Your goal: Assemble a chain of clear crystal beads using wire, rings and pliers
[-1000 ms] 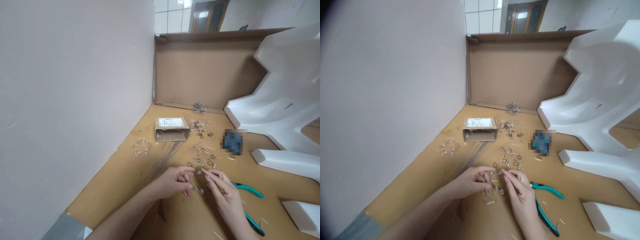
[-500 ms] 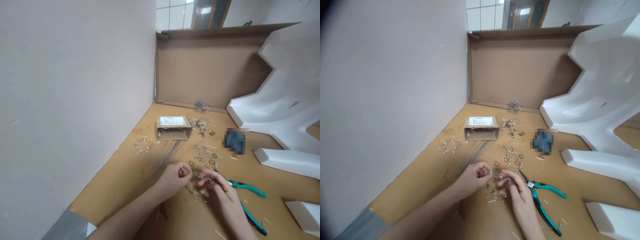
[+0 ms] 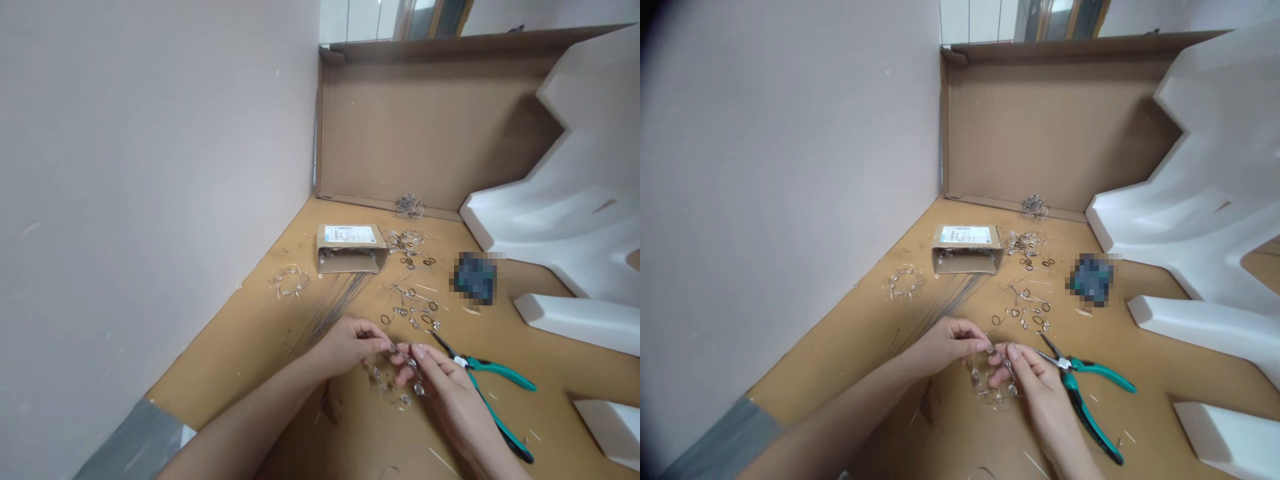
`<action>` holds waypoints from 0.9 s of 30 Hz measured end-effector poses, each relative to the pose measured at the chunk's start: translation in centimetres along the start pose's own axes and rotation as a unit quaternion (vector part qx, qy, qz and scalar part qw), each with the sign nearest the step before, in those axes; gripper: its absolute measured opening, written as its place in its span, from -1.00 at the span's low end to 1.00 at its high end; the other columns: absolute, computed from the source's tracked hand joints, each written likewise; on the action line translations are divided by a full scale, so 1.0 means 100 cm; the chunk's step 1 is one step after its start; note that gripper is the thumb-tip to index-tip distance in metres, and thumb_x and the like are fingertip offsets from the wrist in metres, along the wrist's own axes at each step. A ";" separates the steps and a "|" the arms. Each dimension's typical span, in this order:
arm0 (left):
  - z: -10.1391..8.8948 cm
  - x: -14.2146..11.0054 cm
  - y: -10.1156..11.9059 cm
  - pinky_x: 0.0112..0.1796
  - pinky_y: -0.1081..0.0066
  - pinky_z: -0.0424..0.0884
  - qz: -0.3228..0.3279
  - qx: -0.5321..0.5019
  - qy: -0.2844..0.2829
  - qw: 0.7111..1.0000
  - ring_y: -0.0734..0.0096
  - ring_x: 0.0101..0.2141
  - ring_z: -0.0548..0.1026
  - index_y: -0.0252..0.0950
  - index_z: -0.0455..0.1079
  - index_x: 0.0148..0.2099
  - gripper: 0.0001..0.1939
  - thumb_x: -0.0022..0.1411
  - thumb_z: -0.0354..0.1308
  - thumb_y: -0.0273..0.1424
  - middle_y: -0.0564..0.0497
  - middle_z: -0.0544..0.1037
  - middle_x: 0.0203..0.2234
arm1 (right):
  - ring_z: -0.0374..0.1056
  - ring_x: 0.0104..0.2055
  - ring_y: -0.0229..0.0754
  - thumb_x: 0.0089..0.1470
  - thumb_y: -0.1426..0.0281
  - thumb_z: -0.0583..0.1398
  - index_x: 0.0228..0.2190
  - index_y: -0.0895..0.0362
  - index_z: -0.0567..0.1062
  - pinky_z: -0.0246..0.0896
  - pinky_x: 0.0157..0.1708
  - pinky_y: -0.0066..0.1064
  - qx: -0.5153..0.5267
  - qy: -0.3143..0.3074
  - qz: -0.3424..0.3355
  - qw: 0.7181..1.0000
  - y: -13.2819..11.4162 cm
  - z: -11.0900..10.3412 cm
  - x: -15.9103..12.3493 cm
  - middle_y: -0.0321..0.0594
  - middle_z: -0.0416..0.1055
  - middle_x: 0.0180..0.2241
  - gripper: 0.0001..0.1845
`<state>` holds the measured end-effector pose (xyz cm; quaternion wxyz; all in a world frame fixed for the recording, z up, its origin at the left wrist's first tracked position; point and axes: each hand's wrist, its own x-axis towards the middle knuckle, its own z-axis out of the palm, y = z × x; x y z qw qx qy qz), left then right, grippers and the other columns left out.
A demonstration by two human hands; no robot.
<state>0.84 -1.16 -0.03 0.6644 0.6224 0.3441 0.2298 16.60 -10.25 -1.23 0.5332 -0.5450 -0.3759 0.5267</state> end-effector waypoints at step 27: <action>-0.005 -0.004 0.007 -0.50 0.55 0.19 0.058 0.093 0.046 0.993 0.57 -0.56 0.30 -0.35 0.43 -0.42 -0.78 0.09 0.11 -0.29 0.11 0.39 -0.63 | 0.41 -0.43 -0.23 -0.01 0.31 0.23 -0.38 0.11 0.52 0.25 -0.36 -0.44 0.209 -0.041 0.094 0.973 -0.004 0.000 0.000 -0.22 0.48 -0.44 -0.86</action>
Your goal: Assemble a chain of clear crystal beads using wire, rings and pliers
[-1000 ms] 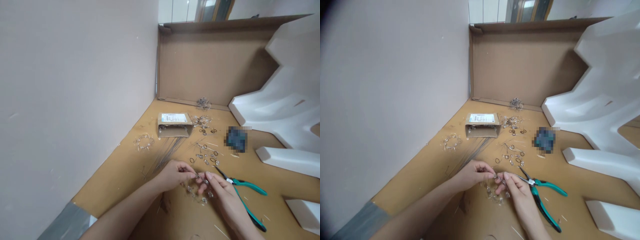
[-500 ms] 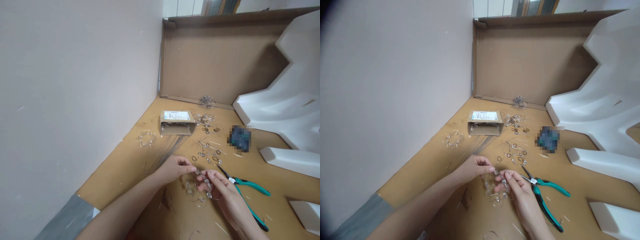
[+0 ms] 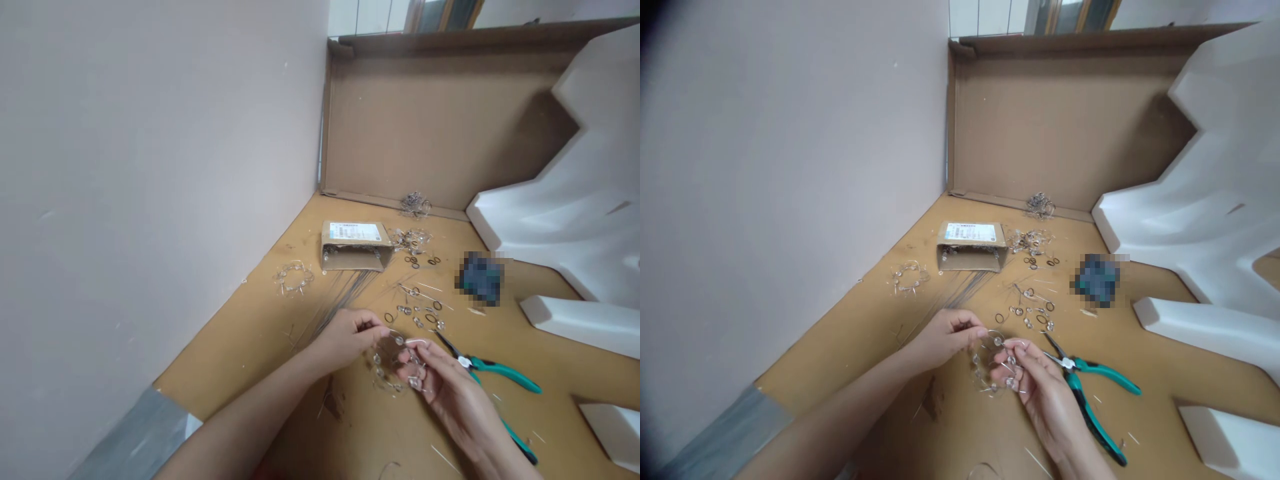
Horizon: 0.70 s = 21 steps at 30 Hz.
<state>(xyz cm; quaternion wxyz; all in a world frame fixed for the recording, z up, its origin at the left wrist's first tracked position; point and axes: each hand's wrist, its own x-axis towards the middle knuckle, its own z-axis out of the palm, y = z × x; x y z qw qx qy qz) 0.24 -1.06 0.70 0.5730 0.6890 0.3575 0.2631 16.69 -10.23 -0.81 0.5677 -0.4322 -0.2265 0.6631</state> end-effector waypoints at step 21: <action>0.012 -0.009 0.005 -0.49 0.57 0.15 0.121 0.196 -0.004 0.973 0.57 -0.53 0.26 -0.28 0.44 -0.39 -0.87 0.03 0.06 -0.48 0.12 0.37 -0.57 | 0.33 -0.57 -0.19 -0.13 0.16 0.25 -0.46 0.08 0.47 0.24 -0.53 -0.41 -0.369 0.118 -0.173 0.905 0.018 0.008 -0.002 -0.28 0.43 -0.65 -0.76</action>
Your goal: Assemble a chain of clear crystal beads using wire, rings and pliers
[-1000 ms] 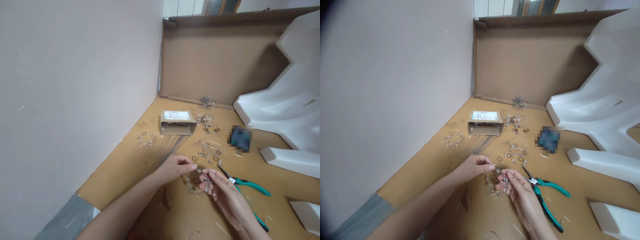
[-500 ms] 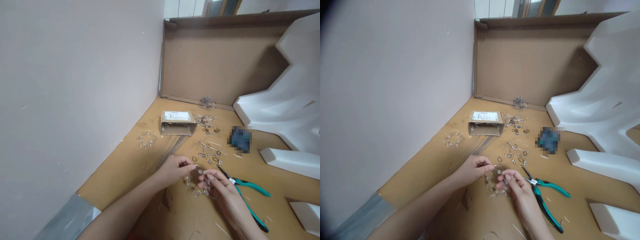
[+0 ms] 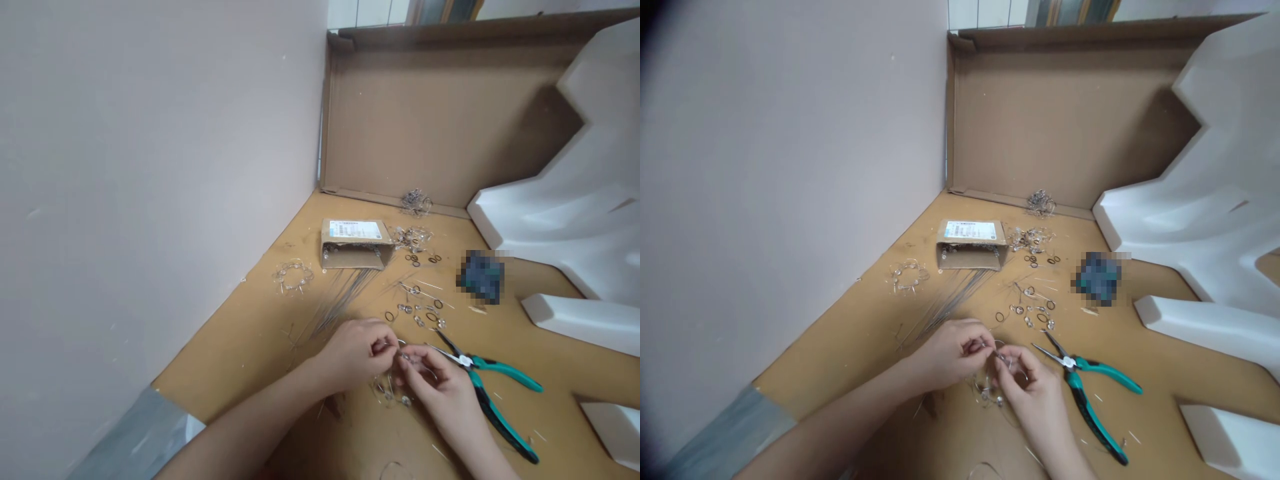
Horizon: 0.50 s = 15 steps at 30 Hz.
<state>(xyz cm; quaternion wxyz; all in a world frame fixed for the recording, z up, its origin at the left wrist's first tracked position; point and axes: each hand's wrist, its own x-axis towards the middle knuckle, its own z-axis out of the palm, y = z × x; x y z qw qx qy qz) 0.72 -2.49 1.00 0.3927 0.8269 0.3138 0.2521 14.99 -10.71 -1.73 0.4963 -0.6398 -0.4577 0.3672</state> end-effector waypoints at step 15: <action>0.002 -0.001 0.001 -0.49 0.56 0.12 -0.012 -0.016 0.008 1.000 0.58 -0.56 0.21 -0.27 0.36 -0.43 -0.94 0.02 0.06 -0.46 0.18 0.22 -0.66 | 0.39 -0.55 -0.17 -0.08 0.18 0.22 -0.41 0.07 0.51 0.28 -0.50 -0.43 -0.039 -0.005 -0.045 0.998 0.000 -0.003 0.000 -0.28 0.47 -0.62 -0.76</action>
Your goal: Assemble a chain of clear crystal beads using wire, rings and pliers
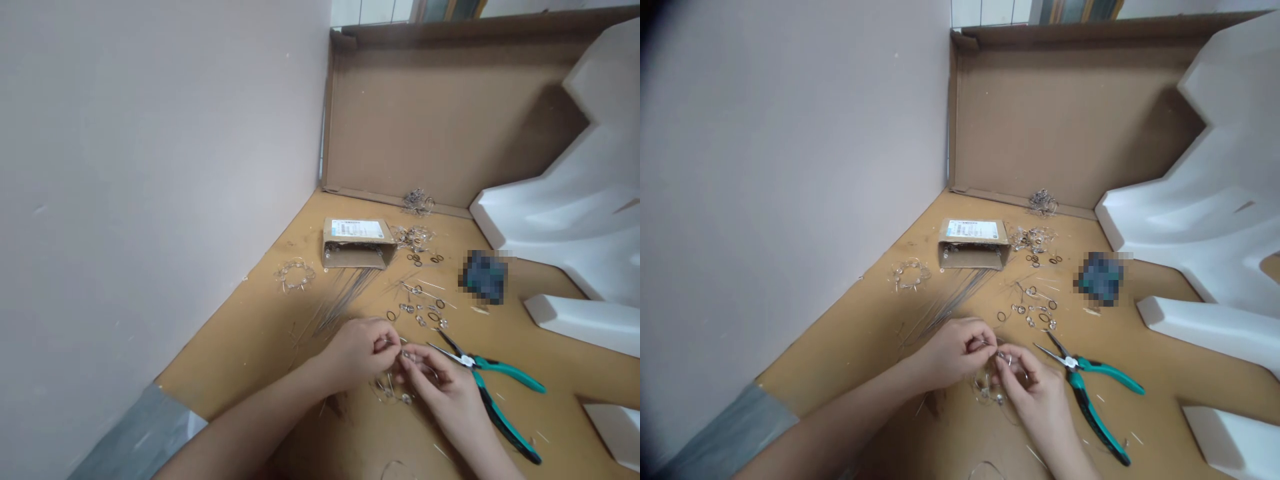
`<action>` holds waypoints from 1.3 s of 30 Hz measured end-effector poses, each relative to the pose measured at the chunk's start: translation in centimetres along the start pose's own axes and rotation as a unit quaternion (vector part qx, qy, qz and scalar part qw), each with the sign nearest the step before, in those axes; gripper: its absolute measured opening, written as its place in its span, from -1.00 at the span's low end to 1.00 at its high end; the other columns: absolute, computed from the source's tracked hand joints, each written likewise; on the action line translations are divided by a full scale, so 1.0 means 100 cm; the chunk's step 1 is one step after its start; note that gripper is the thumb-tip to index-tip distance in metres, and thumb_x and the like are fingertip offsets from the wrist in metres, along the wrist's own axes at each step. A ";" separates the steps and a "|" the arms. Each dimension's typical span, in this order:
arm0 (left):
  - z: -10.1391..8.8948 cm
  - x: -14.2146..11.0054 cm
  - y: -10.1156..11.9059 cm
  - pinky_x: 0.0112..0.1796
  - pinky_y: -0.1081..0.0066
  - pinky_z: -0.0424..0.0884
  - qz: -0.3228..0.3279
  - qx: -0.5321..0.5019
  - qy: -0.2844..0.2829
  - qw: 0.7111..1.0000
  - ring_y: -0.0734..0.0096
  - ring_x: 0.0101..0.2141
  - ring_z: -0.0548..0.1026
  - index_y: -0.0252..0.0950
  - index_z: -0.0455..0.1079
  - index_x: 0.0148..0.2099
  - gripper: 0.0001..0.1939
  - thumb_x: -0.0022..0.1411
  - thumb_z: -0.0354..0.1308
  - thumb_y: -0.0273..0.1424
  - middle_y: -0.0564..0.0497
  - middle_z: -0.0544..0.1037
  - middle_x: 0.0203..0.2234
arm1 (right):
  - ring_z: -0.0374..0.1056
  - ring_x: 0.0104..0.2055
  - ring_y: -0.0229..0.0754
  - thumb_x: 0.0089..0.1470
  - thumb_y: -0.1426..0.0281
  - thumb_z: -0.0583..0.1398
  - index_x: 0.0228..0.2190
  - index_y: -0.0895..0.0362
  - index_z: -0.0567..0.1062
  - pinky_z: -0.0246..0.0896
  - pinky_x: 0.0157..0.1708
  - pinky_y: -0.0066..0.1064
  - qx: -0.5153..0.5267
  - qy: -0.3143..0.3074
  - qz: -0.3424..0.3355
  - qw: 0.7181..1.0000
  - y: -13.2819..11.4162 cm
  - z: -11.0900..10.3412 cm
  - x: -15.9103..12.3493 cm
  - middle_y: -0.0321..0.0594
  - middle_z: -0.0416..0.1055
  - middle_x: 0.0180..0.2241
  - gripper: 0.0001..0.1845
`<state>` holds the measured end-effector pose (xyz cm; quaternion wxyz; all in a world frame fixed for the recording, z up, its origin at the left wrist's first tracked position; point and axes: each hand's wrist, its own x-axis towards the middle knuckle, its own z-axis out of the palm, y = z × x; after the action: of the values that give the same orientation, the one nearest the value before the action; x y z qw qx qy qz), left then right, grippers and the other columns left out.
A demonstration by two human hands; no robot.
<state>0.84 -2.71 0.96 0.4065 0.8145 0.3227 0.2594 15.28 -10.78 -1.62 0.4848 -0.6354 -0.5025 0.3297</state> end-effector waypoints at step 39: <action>-0.002 0.008 -0.005 -0.59 0.58 0.13 -0.132 -0.257 -0.006 0.957 0.64 -0.63 0.21 -0.36 0.33 -0.46 -0.86 0.01 0.15 -0.37 0.16 0.29 -0.67 | 0.16 -0.70 -0.32 -0.18 0.11 0.29 -0.51 0.09 0.48 -0.02 -0.74 -0.50 0.083 -0.020 0.115 0.990 0.007 -0.021 0.009 -0.32 0.35 -0.71 -0.70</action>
<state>1.10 -1.78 0.72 0.6346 0.6340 0.3477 0.2730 17.60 -10.56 -1.55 0.4845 -0.6396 -0.4070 0.4364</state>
